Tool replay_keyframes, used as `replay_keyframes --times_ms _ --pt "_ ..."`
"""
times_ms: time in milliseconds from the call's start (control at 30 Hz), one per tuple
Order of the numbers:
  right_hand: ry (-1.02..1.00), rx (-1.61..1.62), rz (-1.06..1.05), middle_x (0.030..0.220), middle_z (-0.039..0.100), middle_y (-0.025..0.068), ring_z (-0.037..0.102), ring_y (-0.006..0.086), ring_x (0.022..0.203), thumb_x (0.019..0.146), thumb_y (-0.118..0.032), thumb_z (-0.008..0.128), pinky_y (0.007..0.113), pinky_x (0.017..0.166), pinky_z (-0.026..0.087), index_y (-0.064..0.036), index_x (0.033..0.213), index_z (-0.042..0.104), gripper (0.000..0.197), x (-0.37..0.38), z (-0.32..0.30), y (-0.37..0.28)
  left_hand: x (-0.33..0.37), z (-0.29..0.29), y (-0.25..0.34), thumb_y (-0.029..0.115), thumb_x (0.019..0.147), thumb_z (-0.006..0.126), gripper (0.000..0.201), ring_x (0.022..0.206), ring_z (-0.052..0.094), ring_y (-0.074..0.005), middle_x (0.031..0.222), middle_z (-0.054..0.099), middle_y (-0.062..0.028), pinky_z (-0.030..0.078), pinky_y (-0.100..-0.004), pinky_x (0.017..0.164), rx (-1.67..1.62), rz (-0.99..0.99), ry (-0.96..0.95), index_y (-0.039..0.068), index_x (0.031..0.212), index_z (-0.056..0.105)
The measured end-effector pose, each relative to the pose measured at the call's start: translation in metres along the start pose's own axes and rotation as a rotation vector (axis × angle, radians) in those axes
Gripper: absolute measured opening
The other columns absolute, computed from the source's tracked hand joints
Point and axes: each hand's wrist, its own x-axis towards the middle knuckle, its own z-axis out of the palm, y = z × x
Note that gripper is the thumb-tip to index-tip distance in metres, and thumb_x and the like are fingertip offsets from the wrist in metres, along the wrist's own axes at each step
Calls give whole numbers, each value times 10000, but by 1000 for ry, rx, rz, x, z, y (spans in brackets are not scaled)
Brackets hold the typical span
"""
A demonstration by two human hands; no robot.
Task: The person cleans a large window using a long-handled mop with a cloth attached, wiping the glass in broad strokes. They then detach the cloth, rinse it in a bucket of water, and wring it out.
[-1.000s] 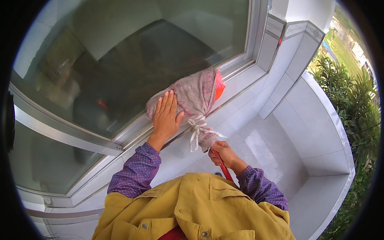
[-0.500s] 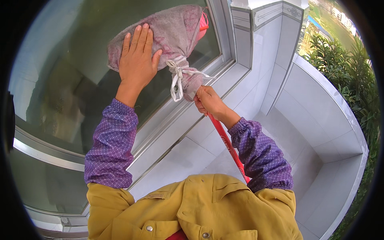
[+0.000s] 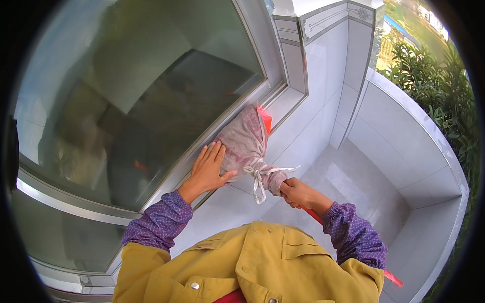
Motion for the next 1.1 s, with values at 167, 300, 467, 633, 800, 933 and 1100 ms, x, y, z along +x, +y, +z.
replay_keyframes --times_ms 167,300,467,633,800,933,1100 --pt "82 -143 -238 577 456 6 422 102 449 995 -286 439 274 391 362 -52 714 480 368 -17 -6 -58 21 -73 -8 396 866 677 784 1429 303 -380 1517 338 -252 223 -478 1174 43 129 307 -71 1424 384" --pt "91 -15 -556 521 424 -1 390 95 402 1044 -409 414 261 374 337 -56 727 481 479 25 -23 -125 98 -162 -20 326 894 646 666 1429 320 -332 1533 361 -164 228 -481 1168 321 259 571 33 1447 420" --pt "10 153 -545 514 341 -7 301 105 388 1050 -448 363 284 357 283 -76 695 379 515 82 -39 -126 158 -156 -31 491 827 662 763 1436 308 -312 1500 405 -184 162 -460 1204 442 235 472 10 1393 489" --pt "-88 481 -70 528 303 -13 283 92 389 1035 -414 405 258 349 222 -97 718 369 450 88 -53 -37 162 -46 -19 622 786 639 933 1457 238 -365 1518 354 -236 107 -486 1210 292 279 135 -32 1420 436" --pt "-46 342 65 531 317 -12 287 101 389 996 -232 388 270 357 235 -93 718 377 311 31 -87 -26 139 -7 18 519 760 717 990 1442 230 -440 1515 305 -299 133 -533 1190 166 202 15 -37 1475 318" --pt "-33 151 -19 543 394 -3 321 104 398 1010 -221 422 281 380 263 -77 743 425 304 6 -102 -55 138 -29 38 200 744 679 822 1398 317 -452 1490 337 -311 223 -544 1160 263 135 195 -66 1446 342" --pt "-157 53 -399 629 477 11 448 112 485 1000 -172 524 289 450 380 -40 835 483 215 -9 -112 -132 139 -143 35 43 749 596 716 1397 325 -463 1499 345 -282 237 -545 1156 488 87 494 -17 1436 403"
